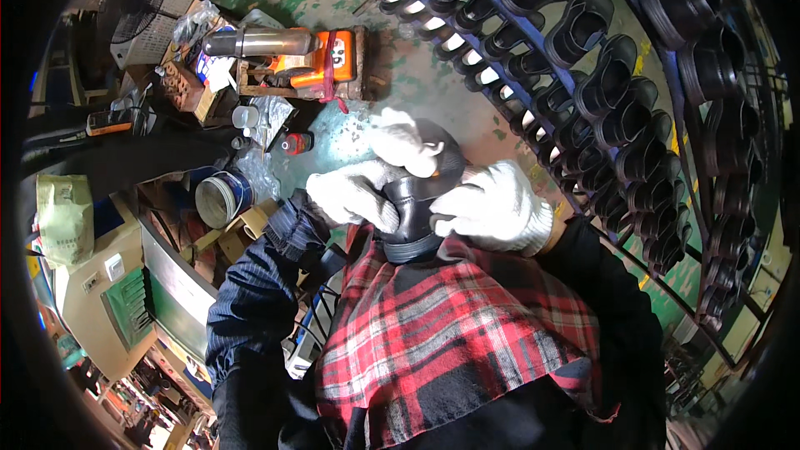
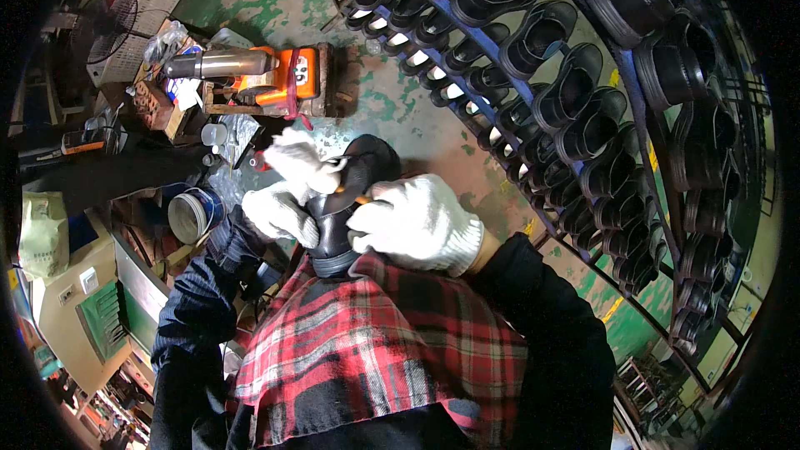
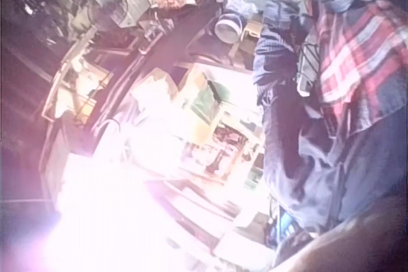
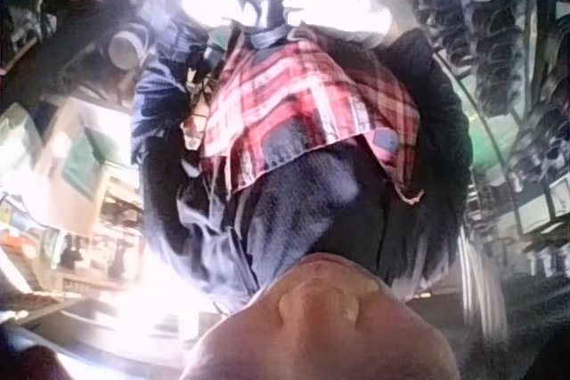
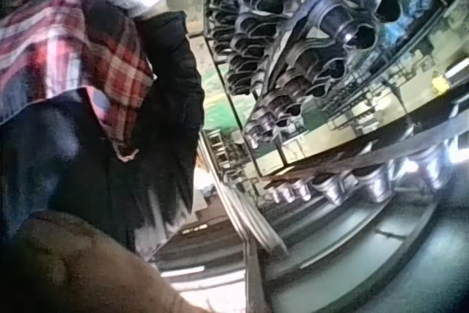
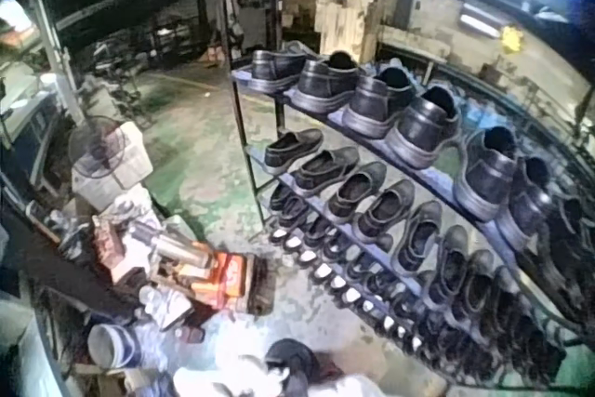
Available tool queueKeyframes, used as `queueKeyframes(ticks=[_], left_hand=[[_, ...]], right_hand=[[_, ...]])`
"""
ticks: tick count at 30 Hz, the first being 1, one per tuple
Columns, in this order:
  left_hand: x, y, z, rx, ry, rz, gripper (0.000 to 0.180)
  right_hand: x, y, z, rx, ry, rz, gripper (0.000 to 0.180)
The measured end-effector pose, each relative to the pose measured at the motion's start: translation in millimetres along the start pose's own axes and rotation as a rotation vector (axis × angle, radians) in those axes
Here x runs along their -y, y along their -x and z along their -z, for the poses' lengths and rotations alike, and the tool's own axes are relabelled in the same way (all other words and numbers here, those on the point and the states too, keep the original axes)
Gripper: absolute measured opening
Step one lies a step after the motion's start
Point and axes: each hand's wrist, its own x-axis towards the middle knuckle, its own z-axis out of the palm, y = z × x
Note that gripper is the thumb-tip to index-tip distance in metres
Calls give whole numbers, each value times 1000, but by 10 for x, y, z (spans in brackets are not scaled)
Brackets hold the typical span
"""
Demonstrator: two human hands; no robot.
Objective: The recorder uses a brush to apply a liquid finish or cleaner to black shoes and then places them on a drying or storage rack.
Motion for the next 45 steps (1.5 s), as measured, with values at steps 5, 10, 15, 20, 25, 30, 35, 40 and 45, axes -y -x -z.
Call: queueKeyframes(ticks=[5,10,15,20,25,30,35,40,45], left_hand=[[414,211,-27,-499,-266,-182,21],[459,201,161,-265,-1063,-303,35],[184,82,124,-50,71,191,46],[62,86,-45,-163,58,132,42],[326,86,127,-242,-867,-4,44],[590,122,281,-281,-117,-73,45],[227,105,-40,-237,91,28,33],[171,139,38,-214,67,239,40],[387,113,146,-383,-646,-11,45]], right_hand=[[168,-327,-38,1,-165,-49,13],[127,-295,64,140,-133,-62,14],[-90,226,7,35,116,-129,18],[117,-177,131,132,-15,-189,23],[71,-184,22,123,-153,-258,22],[99,-255,152,75,-163,-158,19],[-32,-159,55,159,-78,-25,16],[-7,-104,155,52,-101,-241,14],[42,-228,0,150,-64,-68,15]])
